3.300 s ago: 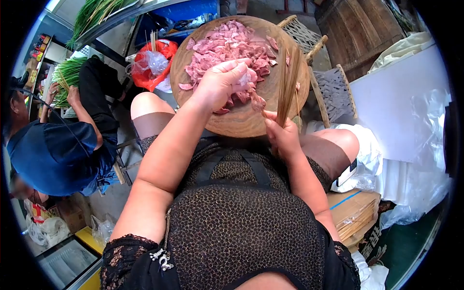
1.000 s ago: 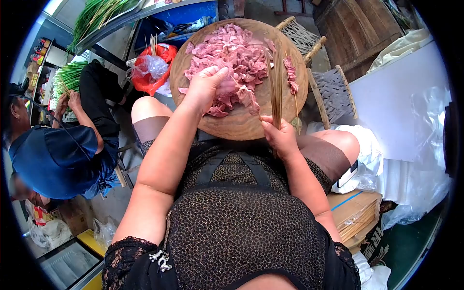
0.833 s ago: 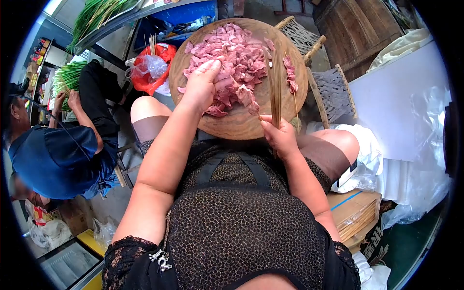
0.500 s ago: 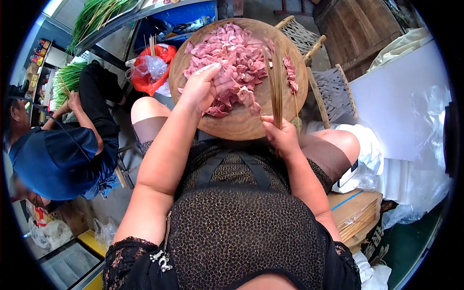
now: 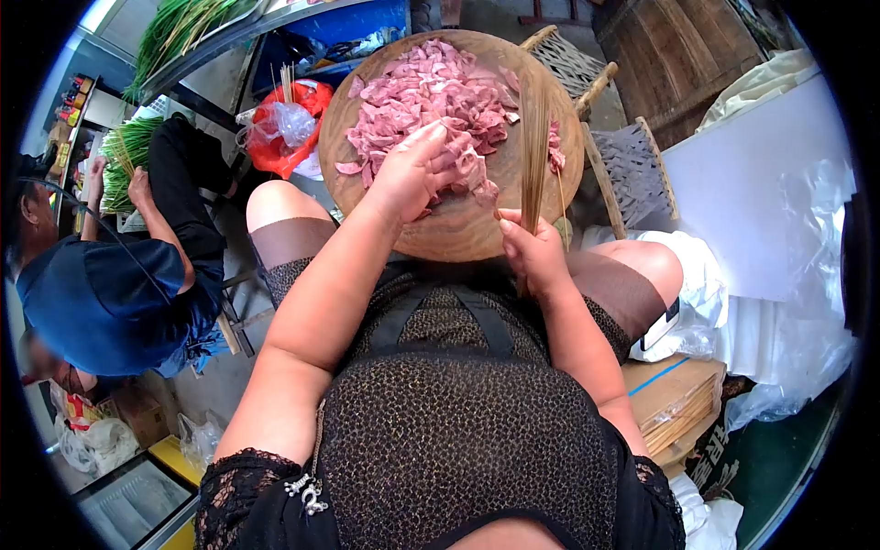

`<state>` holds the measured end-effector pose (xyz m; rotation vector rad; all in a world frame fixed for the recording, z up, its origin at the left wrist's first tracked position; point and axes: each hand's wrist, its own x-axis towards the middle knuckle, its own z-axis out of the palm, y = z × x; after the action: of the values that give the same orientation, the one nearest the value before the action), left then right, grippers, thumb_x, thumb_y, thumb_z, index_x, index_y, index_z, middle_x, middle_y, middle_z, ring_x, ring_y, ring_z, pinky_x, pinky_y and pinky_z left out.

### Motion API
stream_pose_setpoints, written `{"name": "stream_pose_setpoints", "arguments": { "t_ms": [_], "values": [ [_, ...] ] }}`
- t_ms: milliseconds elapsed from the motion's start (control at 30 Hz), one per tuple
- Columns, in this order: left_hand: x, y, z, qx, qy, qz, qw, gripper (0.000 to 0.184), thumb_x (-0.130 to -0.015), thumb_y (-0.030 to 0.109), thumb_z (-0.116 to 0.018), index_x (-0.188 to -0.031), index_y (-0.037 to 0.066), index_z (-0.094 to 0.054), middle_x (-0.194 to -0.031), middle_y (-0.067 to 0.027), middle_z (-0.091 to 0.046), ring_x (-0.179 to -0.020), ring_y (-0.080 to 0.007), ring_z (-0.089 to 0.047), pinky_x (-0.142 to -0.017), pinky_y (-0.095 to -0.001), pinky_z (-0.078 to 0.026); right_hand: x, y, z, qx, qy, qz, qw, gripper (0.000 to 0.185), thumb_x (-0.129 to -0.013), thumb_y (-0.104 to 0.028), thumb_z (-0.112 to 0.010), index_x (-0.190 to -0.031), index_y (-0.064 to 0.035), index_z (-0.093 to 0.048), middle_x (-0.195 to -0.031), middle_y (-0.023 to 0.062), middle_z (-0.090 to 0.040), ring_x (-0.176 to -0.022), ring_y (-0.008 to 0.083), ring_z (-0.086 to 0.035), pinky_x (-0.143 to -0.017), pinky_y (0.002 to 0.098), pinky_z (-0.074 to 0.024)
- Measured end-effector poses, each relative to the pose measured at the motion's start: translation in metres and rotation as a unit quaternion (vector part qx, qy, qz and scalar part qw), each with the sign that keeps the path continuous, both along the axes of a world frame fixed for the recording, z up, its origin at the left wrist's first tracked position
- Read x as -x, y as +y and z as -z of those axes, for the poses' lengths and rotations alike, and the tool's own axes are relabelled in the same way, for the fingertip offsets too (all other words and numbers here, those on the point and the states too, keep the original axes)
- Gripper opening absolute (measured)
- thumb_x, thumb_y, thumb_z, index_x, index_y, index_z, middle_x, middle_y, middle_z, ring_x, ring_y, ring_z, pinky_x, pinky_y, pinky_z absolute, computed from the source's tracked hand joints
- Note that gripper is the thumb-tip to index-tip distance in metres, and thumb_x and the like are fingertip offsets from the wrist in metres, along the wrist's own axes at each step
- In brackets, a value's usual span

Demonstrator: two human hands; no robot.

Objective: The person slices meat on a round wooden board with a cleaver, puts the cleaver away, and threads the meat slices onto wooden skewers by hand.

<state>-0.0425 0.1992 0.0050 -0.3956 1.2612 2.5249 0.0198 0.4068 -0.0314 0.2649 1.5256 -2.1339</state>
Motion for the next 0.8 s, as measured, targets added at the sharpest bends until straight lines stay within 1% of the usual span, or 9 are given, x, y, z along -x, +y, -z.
{"name": "stream_pose_setpoints", "arguments": {
  "t_ms": [100, 167, 233, 333, 567, 600, 700, 733, 800],
  "values": [
    [0.000, 0.004, 0.006, -0.064, -0.027, -0.011, 0.998, 0.031, -0.095, 0.024, -0.046, -0.115, 0.000, -0.049, -0.105, -0.0117, -0.061, -0.100, -0.0248, -0.059, -0.086, -0.0382, -0.050, -0.002, -0.001, -0.006, 0.014, -0.006, -0.007, 1.000, 0.027, -0.087, -0.016, -0.059, -0.109, -0.0014, -0.055, -0.061, -0.0017, -0.048, -0.044, 0.0045, -0.037, -0.038, 0.0187, -0.0277],
    [-0.001, 0.011, 0.013, -0.078, 0.032, 0.039, 0.996, 0.028, -0.095, 0.021, -0.044, -0.115, 0.001, -0.048, -0.104, -0.0125, -0.061, -0.098, -0.0259, -0.059, -0.085, -0.0387, -0.051, -0.003, -0.003, -0.005, -0.007, -0.020, -0.028, 0.999, 0.028, -0.088, -0.017, -0.059, -0.111, -0.0017, -0.055, -0.062, -0.0010, -0.050, -0.043, 0.0045, -0.038, -0.039, 0.0185, -0.0288],
    [0.003, 0.011, 0.017, -0.095, 0.046, 0.030, 0.994, 0.028, -0.096, 0.019, -0.043, -0.117, 0.002, -0.047, -0.104, -0.0135, -0.061, -0.095, -0.0259, -0.060, -0.083, -0.0390, -0.051, -0.004, -0.007, -0.005, -0.014, -0.008, -0.020, 1.000, 0.029, -0.088, -0.018, -0.059, -0.111, -0.0019, -0.055, -0.062, -0.0008, -0.051, -0.044, 0.0044, -0.039, -0.039, 0.0181, -0.0293],
    [0.012, 0.011, 0.023, -0.033, 0.080, -0.040, 0.995, 0.030, -0.095, 0.020, -0.043, -0.119, 0.001, -0.044, -0.095, -0.0129, -0.062, -0.083, -0.0228, -0.061, -0.068, -0.0383, -0.054, -0.007, -0.004, -0.002, -0.038, 0.016, -0.022, 0.999, 0.029, -0.088, -0.019, -0.059, -0.112, -0.0021, -0.056, -0.063, -0.0010, -0.052, -0.045, 0.0042, -0.040, -0.041, 0.0173, -0.0304],
    [0.009, 0.041, 0.035, -0.040, 0.080, -0.134, 0.987, 0.027, -0.095, 0.021, -0.040, -0.114, 0.003, -0.042, -0.078, -0.0078, -0.057, -0.064, -0.0190, -0.059, -0.060, -0.0350, -0.054, -0.007, -0.013, 0.004, -0.006, 0.033, 0.001, 0.999, 0.026, -0.088, -0.015, -0.059, -0.110, -0.0022, -0.057, -0.063, -0.0021, -0.051, -0.046, 0.0040, -0.041, -0.041, 0.0172, -0.0307],
    [0.008, 0.047, 0.027, -0.034, 0.055, -0.156, 0.986, 0.024, -0.095, 0.022, -0.039, -0.112, 0.004, -0.042, -0.071, -0.0042, -0.051, -0.055, -0.0149, -0.052, -0.053, -0.0316, -0.051, -0.008, -0.013, 0.004, -0.007, 0.032, 0.000, 0.999, 0.026, -0.088, -0.015, -0.059, -0.110, -0.0022, -0.057, -0.063, -0.0021, -0.051, -0.046, 0.0040, -0.041, -0.041, 0.0172, -0.0307],
    [0.009, 0.051, 0.030, -0.019, 0.051, -0.158, 0.986, 0.023, -0.095, 0.022, -0.039, -0.111, 0.006, -0.043, -0.068, -0.0017, -0.047, -0.050, -0.0117, -0.044, -0.045, -0.0291, -0.046, -0.008, -0.013, 0.004, -0.007, 0.031, -0.005, 0.999, 0.025, -0.088, -0.014, -0.059, -0.109, 0.0002, -0.058, -0.066, -0.0031, -0.051, -0.055, 0.0042, -0.046, -0.049, 0.0169, -0.0345],
    [0.009, 0.055, 0.029, -0.013, 0.045, -0.177, 0.983, 0.022, -0.095, 0.023, -0.040, -0.109, 0.007, -0.043, -0.066, -0.0002, -0.043, -0.047, -0.0095, -0.039, -0.040, -0.0267, -0.039, -0.009, -0.014, 0.004, -0.009, 0.031, -0.002, 0.999, 0.025, -0.088, -0.014, -0.059, -0.109, 0.0004, -0.058, -0.066, -0.0032, -0.051, -0.055, 0.0041, -0.045, -0.049, 0.0169, -0.0344],
    [0.007, 0.058, 0.029, -0.016, 0.046, -0.174, 0.984, 0.021, -0.095, 0.024, -0.040, -0.109, 0.008, -0.043, -0.067, -0.0002, -0.044, -0.047, -0.0093, -0.038, -0.039, -0.0257, -0.037, -0.009, -0.016, 0.006, -0.009, 0.030, -0.004, 0.999, 0.025, -0.088, -0.014, -0.059, -0.109, 0.0006, -0.058, -0.065, -0.0034, -0.051, -0.054, 0.0041, -0.045, -0.049, 0.0168, -0.0344]
  ]
}}
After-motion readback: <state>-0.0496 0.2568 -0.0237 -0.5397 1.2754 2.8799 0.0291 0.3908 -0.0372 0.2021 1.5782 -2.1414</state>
